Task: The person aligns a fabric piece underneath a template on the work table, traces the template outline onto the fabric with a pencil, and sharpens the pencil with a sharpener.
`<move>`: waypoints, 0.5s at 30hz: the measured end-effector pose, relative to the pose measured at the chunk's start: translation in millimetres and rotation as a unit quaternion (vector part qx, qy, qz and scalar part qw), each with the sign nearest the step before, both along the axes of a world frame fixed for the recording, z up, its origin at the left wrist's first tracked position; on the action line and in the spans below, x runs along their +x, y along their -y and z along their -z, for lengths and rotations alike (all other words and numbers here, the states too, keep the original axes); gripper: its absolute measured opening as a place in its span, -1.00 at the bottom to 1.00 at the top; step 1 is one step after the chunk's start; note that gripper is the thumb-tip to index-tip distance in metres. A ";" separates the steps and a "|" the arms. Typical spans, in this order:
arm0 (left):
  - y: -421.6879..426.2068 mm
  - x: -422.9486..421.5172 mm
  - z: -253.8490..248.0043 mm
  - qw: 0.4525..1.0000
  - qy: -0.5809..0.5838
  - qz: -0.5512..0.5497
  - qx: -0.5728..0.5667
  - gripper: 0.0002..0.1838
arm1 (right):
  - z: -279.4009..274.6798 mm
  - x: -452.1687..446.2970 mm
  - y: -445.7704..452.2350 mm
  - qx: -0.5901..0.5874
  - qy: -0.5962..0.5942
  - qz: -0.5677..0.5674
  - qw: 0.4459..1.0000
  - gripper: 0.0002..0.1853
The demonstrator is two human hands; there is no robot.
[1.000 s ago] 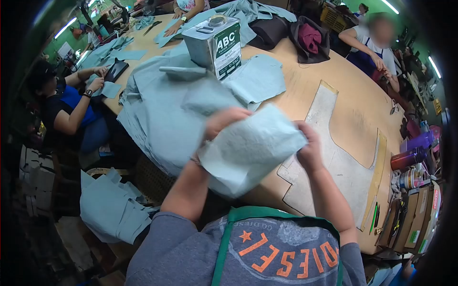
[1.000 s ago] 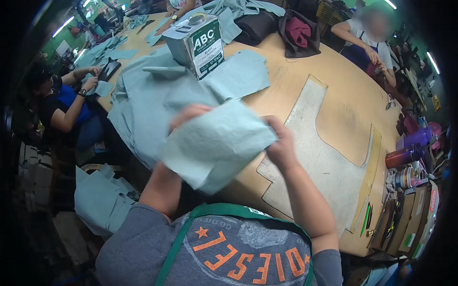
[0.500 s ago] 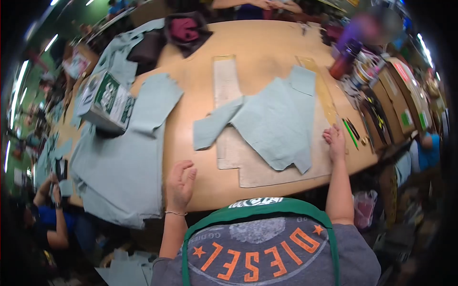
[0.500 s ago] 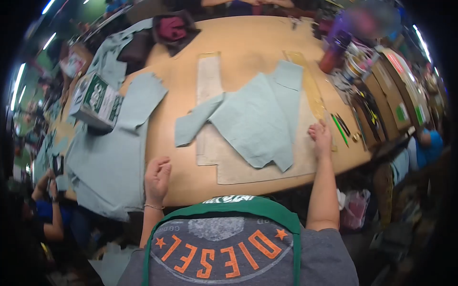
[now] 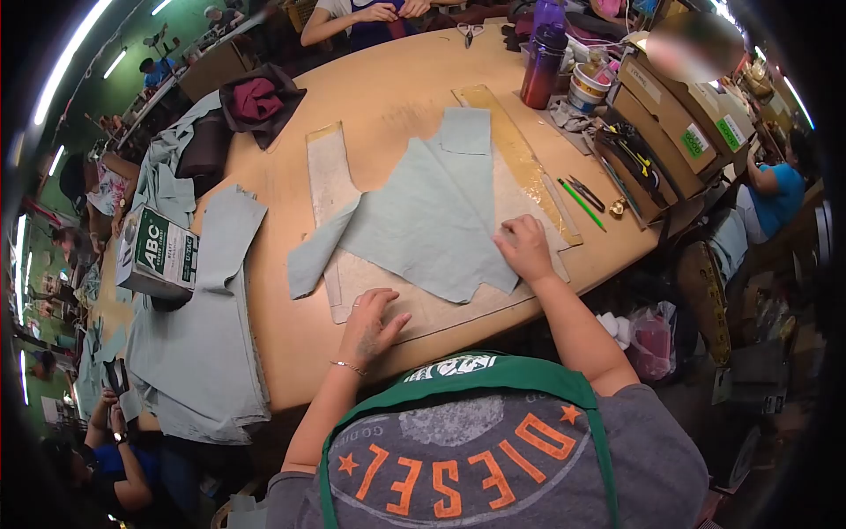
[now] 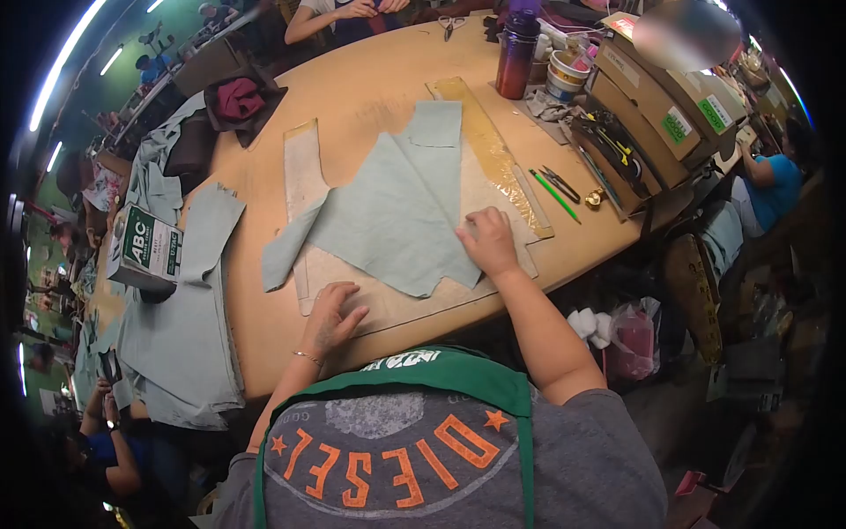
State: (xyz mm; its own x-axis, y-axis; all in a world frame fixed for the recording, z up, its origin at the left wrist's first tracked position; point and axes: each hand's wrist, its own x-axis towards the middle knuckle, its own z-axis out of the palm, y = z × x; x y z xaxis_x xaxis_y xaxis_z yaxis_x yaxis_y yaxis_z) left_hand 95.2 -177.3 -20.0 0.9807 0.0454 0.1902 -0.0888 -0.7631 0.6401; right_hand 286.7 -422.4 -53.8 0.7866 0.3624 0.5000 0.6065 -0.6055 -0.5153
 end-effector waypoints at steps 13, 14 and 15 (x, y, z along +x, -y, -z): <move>89.1 43.9 9.2 0.996 0.062 0.014 0.057 -0.62 | -2.8 -3.4 8.9 -0.079 -0.021 -0.132 0.988 -0.59; 91.0 43.6 11.6 0.996 0.087 -0.007 0.034 -0.80 | 0.3 -2.6 10.0 -0.073 -0.028 -0.132 0.988 -0.59; 91.9 42.4 14.0 0.997 0.074 -0.010 0.018 -0.81 | 0.0 -3.1 11.1 -0.073 -0.039 -0.130 0.988 -0.59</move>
State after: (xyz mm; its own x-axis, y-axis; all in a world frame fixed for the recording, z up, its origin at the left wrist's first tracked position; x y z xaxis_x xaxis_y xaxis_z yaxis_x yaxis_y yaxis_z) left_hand 137.5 -269.2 -34.0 0.9410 0.0553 0.3337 -0.1639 -0.7884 0.5929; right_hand 283.6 -433.5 -53.8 0.6907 0.6218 0.3692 0.7140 -0.5055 -0.4845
